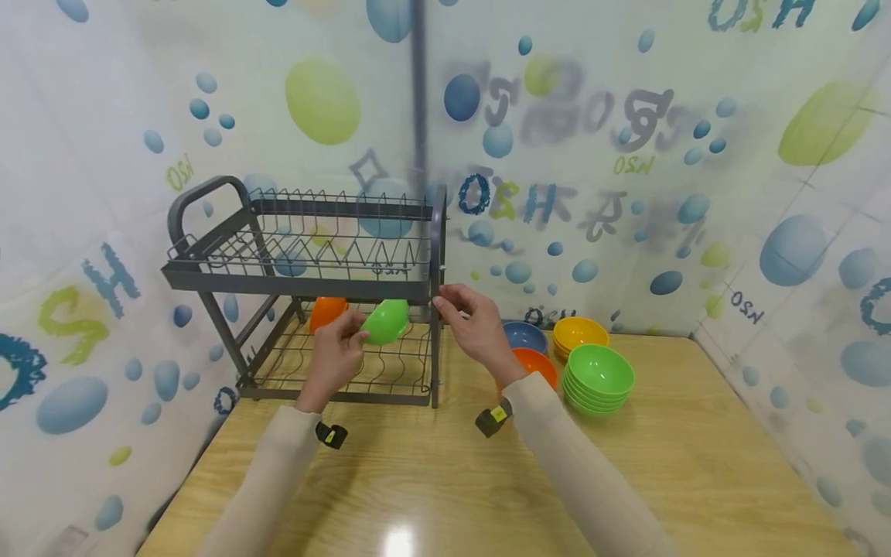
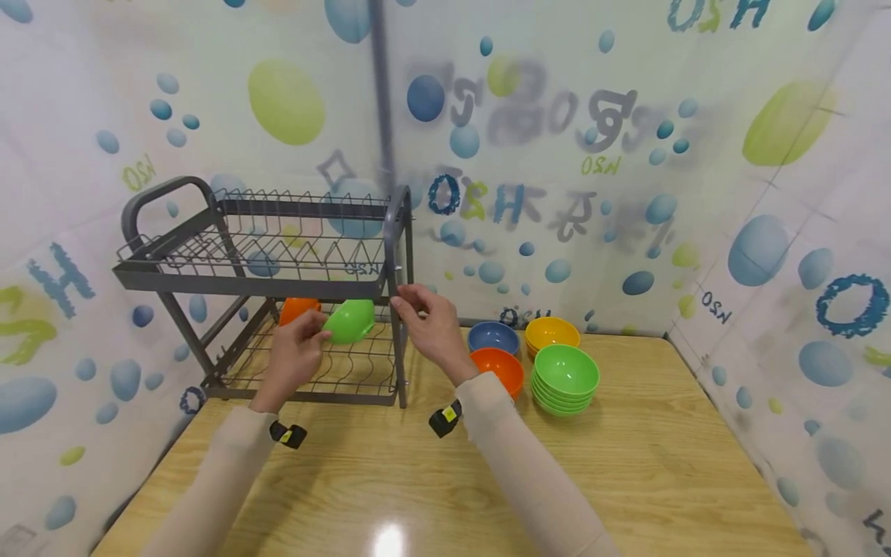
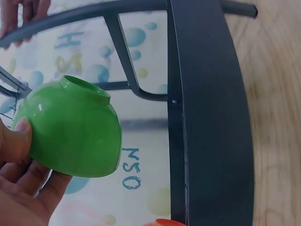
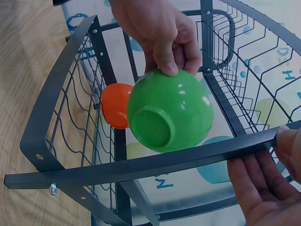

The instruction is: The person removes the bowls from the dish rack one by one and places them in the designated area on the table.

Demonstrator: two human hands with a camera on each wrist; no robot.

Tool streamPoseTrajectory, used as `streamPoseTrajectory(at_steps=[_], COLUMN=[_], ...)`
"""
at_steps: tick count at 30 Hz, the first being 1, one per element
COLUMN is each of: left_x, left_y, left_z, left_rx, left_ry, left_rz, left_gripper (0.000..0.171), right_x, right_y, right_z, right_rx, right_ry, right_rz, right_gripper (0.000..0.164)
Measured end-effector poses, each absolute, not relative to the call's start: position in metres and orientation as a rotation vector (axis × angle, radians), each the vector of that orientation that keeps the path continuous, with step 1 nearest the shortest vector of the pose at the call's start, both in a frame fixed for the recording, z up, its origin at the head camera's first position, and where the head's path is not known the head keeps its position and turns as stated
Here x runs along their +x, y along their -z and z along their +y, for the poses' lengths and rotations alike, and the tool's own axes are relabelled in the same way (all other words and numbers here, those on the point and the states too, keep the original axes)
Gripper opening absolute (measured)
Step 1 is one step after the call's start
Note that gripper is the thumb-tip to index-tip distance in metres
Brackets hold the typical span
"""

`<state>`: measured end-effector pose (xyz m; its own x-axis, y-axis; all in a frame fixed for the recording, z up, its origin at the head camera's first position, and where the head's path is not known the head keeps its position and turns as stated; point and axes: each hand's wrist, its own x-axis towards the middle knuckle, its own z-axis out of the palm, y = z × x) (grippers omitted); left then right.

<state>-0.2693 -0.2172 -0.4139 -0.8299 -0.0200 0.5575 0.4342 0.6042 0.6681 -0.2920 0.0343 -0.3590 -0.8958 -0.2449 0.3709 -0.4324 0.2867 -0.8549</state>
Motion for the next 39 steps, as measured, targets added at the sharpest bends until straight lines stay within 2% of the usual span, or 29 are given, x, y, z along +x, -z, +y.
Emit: streamPoseTrajectory(at_steps=[6,14,25,31,35,39], left_x=[-0.250,-0.228,-0.205,-0.197,-0.194,-0.194], left_y=[0.414,0.413,0.403,0.399,0.399,0.399], left_z=[-0.209,-0.206,-0.197,-0.187,-0.178,-0.168], left_rx=[-0.369,-0.550,-0.793,-0.936,-1.011,-1.090], left_ry=[1.121,0.963,0.799,0.828,0.797,0.748], left_rz=[-2.285,-2.155,-2.066,-2.087,-2.061,-2.039], left_gripper=[0.015,0.020,0.034,0.040,0.044,0.049], right_x=[-0.292,-0.283,-0.252,-0.228,-0.218,-0.210], right_y=[0.358,0.357,0.357,0.361,0.366,0.368], right_z=[0.036,0.042,0.075,0.100,0.111,0.119], right_rx=[0.643,0.703,0.987,1.128,1.221,1.327], right_ry=[-1.667,-1.669,-1.457,-1.162,-1.063,-0.977], right_rz=[-2.376,-2.396,-2.421,-2.438,-2.403,-2.350], right_gripper=[0.035,0.036,0.051,0.058,0.059,0.053])
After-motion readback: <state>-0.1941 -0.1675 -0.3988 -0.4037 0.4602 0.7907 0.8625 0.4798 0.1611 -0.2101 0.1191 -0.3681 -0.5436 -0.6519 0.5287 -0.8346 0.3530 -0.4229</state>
